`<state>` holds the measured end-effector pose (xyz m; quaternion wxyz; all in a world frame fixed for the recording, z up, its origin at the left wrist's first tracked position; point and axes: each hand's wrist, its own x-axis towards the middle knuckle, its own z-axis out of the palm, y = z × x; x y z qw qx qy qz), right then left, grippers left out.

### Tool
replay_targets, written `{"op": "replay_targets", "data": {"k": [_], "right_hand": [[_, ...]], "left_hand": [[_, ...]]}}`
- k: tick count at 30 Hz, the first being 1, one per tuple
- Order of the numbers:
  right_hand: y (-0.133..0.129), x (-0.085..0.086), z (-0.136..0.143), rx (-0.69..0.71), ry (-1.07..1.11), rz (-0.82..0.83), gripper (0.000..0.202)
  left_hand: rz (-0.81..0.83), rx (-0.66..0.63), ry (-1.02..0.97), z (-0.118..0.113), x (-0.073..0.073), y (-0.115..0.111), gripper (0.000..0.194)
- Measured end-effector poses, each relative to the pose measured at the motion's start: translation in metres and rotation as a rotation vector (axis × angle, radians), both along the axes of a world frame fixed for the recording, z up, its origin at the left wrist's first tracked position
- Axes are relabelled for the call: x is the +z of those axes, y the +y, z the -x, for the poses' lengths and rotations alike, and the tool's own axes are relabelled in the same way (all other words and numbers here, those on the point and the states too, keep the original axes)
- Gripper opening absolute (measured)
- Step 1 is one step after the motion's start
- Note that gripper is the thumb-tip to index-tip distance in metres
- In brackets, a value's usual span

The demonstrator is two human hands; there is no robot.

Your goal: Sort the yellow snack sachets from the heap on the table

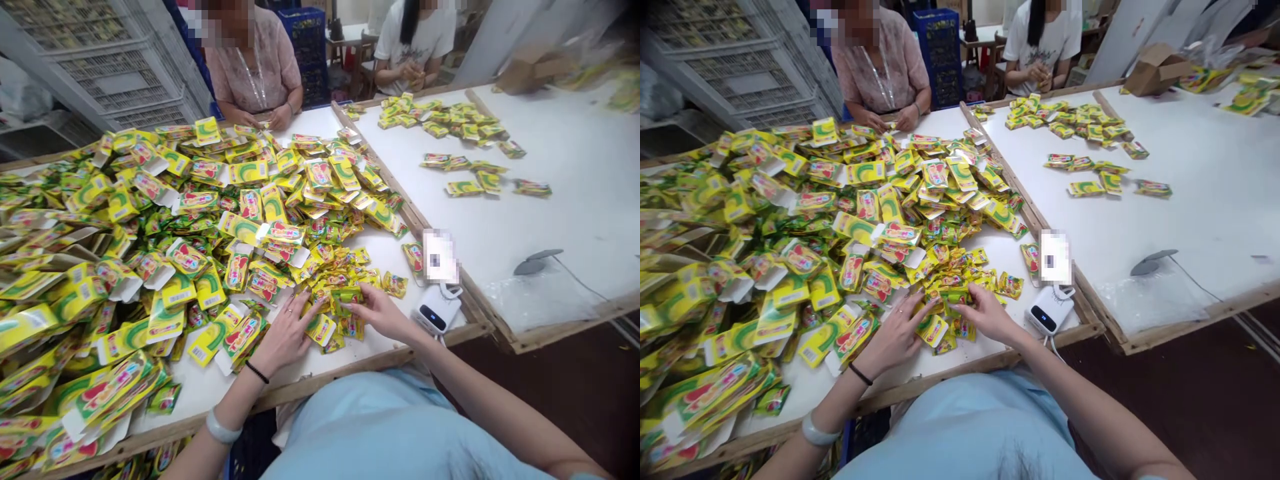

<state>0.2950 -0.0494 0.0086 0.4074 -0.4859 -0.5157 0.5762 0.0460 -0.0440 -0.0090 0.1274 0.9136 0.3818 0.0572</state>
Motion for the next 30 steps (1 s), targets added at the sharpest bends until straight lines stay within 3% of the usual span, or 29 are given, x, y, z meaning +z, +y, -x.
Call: {"op": "replay_targets", "data": {"k": [4,8,11,16,20,24,27,30], "right_hand": [[-0.005,-0.01,0.004,-0.075,0.198,0.173,0.026],[-0.004,-0.026,-0.004,-0.09,0.243,0.26,0.031],[0.003,-0.035,-0.006,-0.123,0.289,0.296,0.036],[0.019,-0.037,-0.003,-0.174,0.334,0.307,0.037],[0.021,-0.02,-0.006,-0.204,0.33,0.257,0.033],[0.01,0.014,-0.004,-0.195,0.327,0.183,0.028],[0.002,0.041,0.008,-0.115,0.314,0.071,0.026],[0.001,0.061,0.02,0.053,0.202,-0.089,0.018]], "left_hand": [[-0.017,0.016,-0.036,-0.012,-0.009,0.001,0.073],[-0.07,0.046,-0.086,-0.015,-0.018,-0.009,0.083],[-0.118,0.095,-0.083,-0.022,-0.025,-0.016,0.074],[-0.034,0.071,-0.02,-0.037,-0.016,-0.015,0.066],[0.144,0.135,-0.118,-0.032,0.007,-0.014,0.054],[0.529,0.367,-0.544,-0.024,0.028,-0.021,0.033],[0.936,0.437,-0.787,-0.031,0.046,-0.027,0.03],[1.102,0.388,-0.878,-0.043,0.065,-0.03,0.029]]}}
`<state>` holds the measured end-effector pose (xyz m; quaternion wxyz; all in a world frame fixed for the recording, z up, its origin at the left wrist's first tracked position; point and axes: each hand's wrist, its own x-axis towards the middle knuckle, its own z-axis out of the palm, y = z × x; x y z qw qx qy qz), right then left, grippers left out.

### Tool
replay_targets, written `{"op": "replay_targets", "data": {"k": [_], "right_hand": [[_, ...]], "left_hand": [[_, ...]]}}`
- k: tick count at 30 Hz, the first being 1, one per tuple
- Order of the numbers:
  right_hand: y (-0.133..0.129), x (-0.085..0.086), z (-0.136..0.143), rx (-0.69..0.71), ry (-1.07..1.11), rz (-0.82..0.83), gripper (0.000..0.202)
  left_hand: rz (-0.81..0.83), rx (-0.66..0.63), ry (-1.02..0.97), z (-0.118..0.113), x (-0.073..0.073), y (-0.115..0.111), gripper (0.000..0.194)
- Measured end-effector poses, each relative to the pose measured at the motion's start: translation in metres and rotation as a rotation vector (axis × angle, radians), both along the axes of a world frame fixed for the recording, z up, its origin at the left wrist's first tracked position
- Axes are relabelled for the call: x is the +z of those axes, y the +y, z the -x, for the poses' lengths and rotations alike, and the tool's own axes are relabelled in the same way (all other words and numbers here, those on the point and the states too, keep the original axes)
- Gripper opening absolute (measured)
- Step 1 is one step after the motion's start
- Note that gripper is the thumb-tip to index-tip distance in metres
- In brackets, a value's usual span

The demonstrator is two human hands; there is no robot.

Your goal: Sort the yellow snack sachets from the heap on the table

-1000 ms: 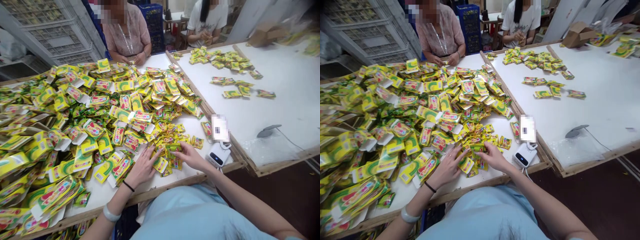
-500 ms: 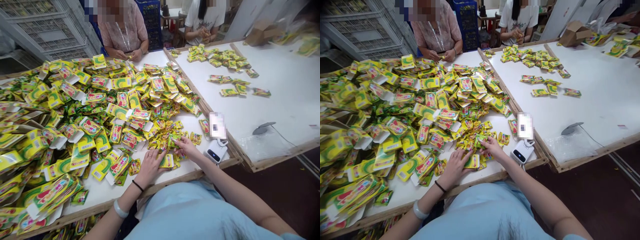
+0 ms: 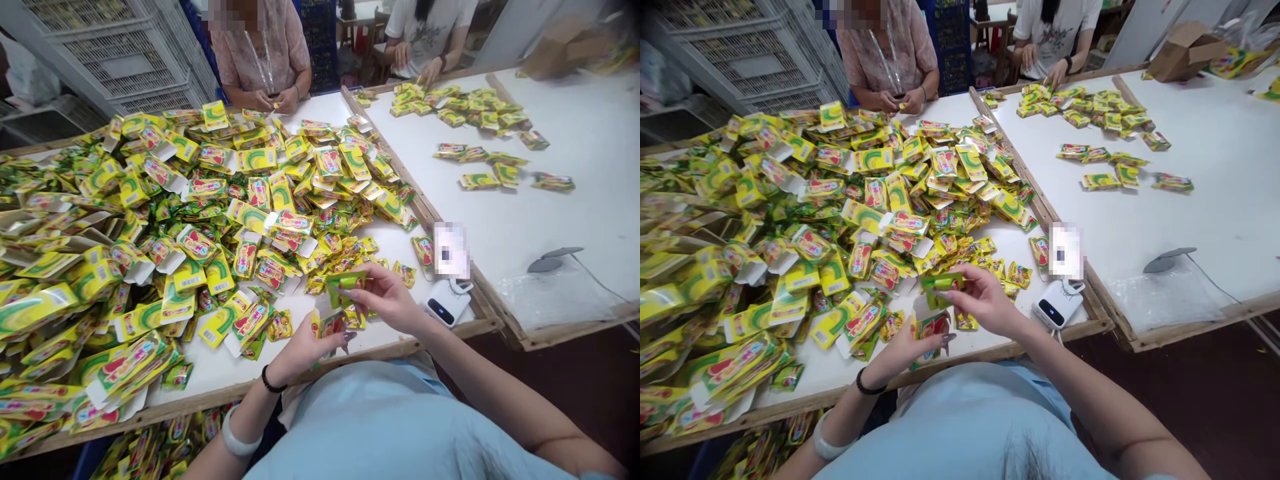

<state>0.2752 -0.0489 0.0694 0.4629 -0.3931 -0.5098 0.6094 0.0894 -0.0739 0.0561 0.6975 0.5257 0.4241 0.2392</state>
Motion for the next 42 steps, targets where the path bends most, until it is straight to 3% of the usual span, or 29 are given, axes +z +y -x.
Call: {"op": "replay_targets", "data": {"k": [4,8,11,13,16,19,21,24,26,29,30,32,33,35,37,38,40,42], "right_hand": [[0.001,0.014,-0.002,0.188,-0.36,-0.333,0.013],[-0.008,0.018,-0.008,0.417,-0.698,-0.433,0.02],[-0.016,0.019,-0.007,0.459,-0.866,-0.443,0.02],[-0.016,0.02,-0.01,0.487,-0.811,-0.402,0.017],[-0.011,0.015,-0.018,0.394,-0.636,-0.338,0.017],[-0.01,0.005,-0.024,0.29,-0.609,-0.428,0.009],[-0.015,0.001,-0.024,0.302,-0.592,-0.475,0.015],[-0.023,0.003,-0.022,0.392,-0.534,-0.416,0.02],[-0.027,0.006,-0.02,0.472,-0.525,-0.346,0.022],[-0.029,0.005,-0.024,0.515,-0.553,-0.314,0.02],[-0.027,0.003,-0.03,0.484,-0.573,-0.33,0.02],[-0.018,0.002,-0.052,0.293,-0.653,-0.399,0.02],[-0.011,0.004,-0.067,0.134,-0.73,-0.44,0.02],[0.005,0.01,-0.101,-0.31,-0.97,-0.528,0.019],[0.018,0.017,-0.128,-0.684,-1.297,-0.526,0.029],[0.022,0.018,-0.134,-0.784,-1.415,-0.522,0.037],[0.025,0.011,-0.13,-0.728,-1.497,-0.562,0.046],[0.021,-0.008,-0.107,-0.416,-1.415,-0.665,0.04]], "left_hand": [[-0.029,-0.037,0.039,-0.005,0.011,-0.005,0.029],[-0.096,-0.044,0.136,-0.007,-0.002,-0.015,0.026],[-0.108,-0.03,0.135,-0.01,-0.014,-0.018,0.031],[-0.061,-0.048,0.1,-0.009,-0.017,-0.017,0.03],[0.076,-0.14,0.008,-0.004,-0.015,-0.013,0.022],[0.178,-0.22,-0.063,0.0,-0.013,-0.01,0.023],[0.206,-0.224,-0.088,-0.001,-0.014,-0.009,0.024],[0.225,-0.191,-0.142,-0.008,-0.014,-0.009,0.026],[0.214,-0.185,-0.188,-0.014,-0.013,-0.009,0.037],[0.037,-0.147,-0.147,-0.017,-0.013,-0.01,0.073],[-0.063,-0.119,-0.08,-0.014,-0.013,-0.009,0.08],[-0.314,-0.022,0.152,0.001,-0.016,-0.006,0.072],[-0.451,0.046,0.307,0.014,-0.019,-0.003,0.064],[-0.707,0.206,0.648,0.046,-0.025,0.006,0.049],[-0.84,0.244,0.926,0.08,-0.031,0.016,0.048],[-0.866,0.237,1.023,0.094,-0.034,0.022,0.046],[-0.877,0.147,1.11,0.116,-0.039,0.031,0.037],[-0.869,0.072,1.143,0.125,-0.042,0.037,0.025]]}}
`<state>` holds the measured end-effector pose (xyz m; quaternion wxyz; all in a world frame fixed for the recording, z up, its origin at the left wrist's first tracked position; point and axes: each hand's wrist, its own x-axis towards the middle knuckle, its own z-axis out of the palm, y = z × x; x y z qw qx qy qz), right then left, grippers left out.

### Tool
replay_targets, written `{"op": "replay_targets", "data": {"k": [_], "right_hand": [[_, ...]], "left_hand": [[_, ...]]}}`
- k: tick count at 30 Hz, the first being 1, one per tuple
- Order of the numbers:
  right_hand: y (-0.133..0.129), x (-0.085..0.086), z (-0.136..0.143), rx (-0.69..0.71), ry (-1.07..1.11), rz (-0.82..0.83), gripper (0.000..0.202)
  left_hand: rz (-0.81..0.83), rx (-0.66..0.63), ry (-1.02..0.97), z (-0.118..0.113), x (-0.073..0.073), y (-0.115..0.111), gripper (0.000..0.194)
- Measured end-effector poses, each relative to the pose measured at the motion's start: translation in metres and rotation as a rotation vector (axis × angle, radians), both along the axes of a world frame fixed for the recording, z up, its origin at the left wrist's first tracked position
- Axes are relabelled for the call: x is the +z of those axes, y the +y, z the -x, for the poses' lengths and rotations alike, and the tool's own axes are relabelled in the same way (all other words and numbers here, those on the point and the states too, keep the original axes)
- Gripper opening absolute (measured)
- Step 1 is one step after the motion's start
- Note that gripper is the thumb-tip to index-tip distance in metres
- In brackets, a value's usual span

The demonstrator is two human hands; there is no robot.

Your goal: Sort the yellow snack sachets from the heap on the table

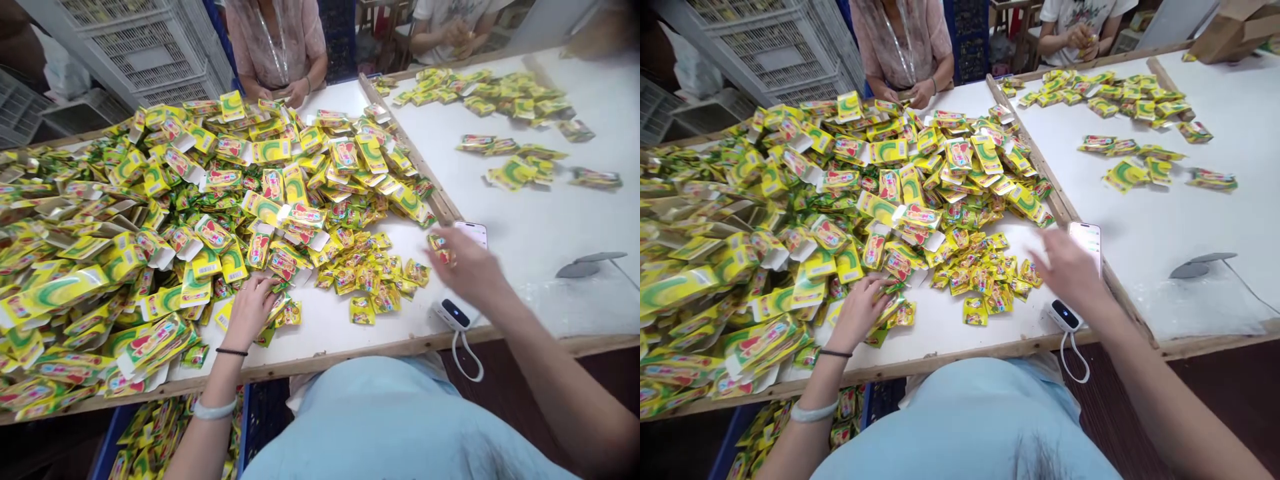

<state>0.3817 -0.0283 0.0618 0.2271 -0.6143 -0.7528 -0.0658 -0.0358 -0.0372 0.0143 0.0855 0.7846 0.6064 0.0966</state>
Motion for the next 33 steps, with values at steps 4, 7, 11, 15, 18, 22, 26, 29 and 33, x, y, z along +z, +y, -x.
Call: {"op": "replay_targets", "data": {"k": [4,7,11,15,18,22,26,29,33], "right_hand": [[-0.014,-0.05,0.06,0.369,-0.061,0.187,0.045],[-0.016,-0.069,0.082,0.344,-0.062,0.212,0.032],[-0.007,-0.063,0.079,0.305,0.086,0.263,0.023],[-0.002,-0.042,0.076,0.212,0.227,0.267,0.027],[-0.009,-0.03,0.09,0.212,0.736,0.459,0.027],[-0.023,-0.031,0.118,0.284,1.18,0.731,0.028],[-0.026,-0.036,0.124,0.297,1.042,0.666,0.025],[-0.023,-0.036,0.119,0.322,0.958,0.609,0.023],[-0.02,-0.039,0.116,0.275,1.059,0.631,0.027]], "left_hand": [[-0.119,0.142,-0.12,-0.005,-0.001,0.001,0.014],[-0.174,0.346,-0.552,-0.025,-0.001,-0.005,0.013],[0.026,0.451,-1.054,-0.064,-0.001,-0.016,0.02],[0.206,0.437,-1.25,-0.098,-0.005,-0.021,0.024],[0.345,0.412,-1.373,-0.118,-0.005,-0.023,0.026],[0.468,0.429,-1.525,-0.135,0.005,-0.027,0.03],[0.537,0.407,-1.566,-0.139,0.015,-0.033,0.035],[0.563,0.392,-1.567,-0.137,0.015,-0.036,0.036],[0.537,0.363,-1.556,-0.136,0.011,-0.037,0.035]]}}
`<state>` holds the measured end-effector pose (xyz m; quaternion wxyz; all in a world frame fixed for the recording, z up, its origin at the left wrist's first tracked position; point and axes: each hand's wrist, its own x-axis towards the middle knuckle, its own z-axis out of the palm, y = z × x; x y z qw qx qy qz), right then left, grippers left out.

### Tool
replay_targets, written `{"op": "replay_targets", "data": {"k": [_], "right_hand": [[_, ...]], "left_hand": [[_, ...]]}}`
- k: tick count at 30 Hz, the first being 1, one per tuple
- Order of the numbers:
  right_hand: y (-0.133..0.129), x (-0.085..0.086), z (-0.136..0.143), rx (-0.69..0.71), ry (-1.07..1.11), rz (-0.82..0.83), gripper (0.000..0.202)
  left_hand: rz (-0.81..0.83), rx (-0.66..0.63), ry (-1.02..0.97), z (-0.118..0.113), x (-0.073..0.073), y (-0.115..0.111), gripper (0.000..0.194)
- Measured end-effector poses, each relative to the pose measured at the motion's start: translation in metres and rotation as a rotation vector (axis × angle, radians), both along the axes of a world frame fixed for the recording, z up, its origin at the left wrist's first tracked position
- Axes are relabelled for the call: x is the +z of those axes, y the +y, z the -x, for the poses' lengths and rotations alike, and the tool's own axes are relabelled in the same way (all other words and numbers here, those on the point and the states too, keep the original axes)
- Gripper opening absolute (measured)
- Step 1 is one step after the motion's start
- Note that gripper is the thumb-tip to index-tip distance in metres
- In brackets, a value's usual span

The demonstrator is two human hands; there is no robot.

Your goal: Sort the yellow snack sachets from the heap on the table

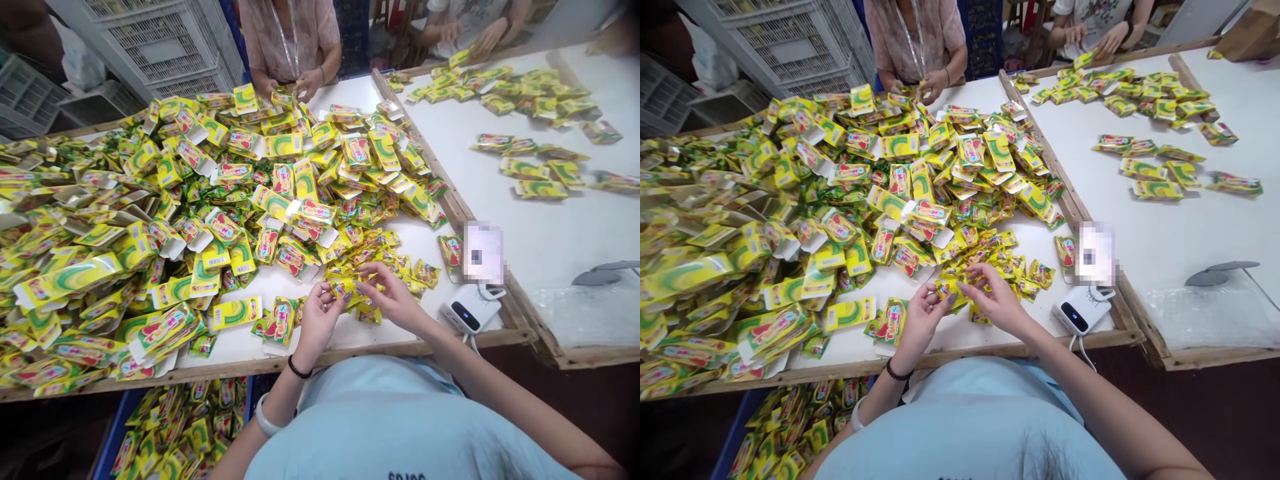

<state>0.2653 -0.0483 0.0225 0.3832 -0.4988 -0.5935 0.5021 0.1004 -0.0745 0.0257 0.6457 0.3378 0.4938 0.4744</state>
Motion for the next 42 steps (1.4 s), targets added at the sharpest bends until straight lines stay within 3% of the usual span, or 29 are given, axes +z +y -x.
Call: {"op": "replay_targets", "data": {"k": [7,13,16,20,24,27,29,31,33,36,39,42], "right_hand": [[0.004,-0.003,-0.006,0.101,0.135,0.074,0.025],[0.007,0.0,-0.009,0.157,-0.193,-0.374,0.019],[0.006,0.0,-0.006,0.194,-0.254,-0.428,0.023],[0.003,0.0,-0.004,0.172,-0.109,-0.222,0.025],[0.002,-0.008,-0.004,0.193,0.145,0.094,0.06],[0.002,-0.014,-0.004,0.343,0.182,0.213,0.043],[-0.001,-0.013,-0.005,0.37,0.143,0.227,0.035],[-0.008,-0.011,-0.011,0.276,0.017,0.09,0.034],[-0.017,-0.01,-0.029,0.11,-0.185,-0.19,0.031],[-0.033,-0.019,-0.079,-0.228,-0.514,-0.569,0.029],[-0.046,-0.035,-0.137,-0.488,-0.792,-0.631,0.042],[-0.053,-0.05,-0.175,-0.562,-0.912,-0.58,0.057]], "left_hand": [[0.043,-0.1,-0.019,0.004,0.002,-0.002,0.041],[0.122,-0.128,-0.121,0.006,0.004,-0.004,0.032],[0.123,-0.119,-0.117,0.007,0.002,-0.004,0.031],[0.11,-0.112,-0.018,0.009,-0.005,-0.005,0.038],[-0.087,-0.055,0.299,0.01,-0.01,-0.002,0.028],[-0.222,-0.067,0.412,0.007,-0.011,0.002,0.02],[-0.188,-0.072,0.411,0.004,-0.013,0.004,0.022],[-0.086,-0.083,0.362,0.002,-0.017,0.004,0.028],[0.05,-0.133,0.276,0.0,-0.022,0.002,0.036],[0.263,-0.24,0.118,-0.004,-0.028,-0.007,0.046],[0.472,-0.291,-0.068,-0.014,-0.024,-0.015,0.049],[0.615,-0.347,-0.187,-0.034,-0.012,-0.017,0.048]]}}
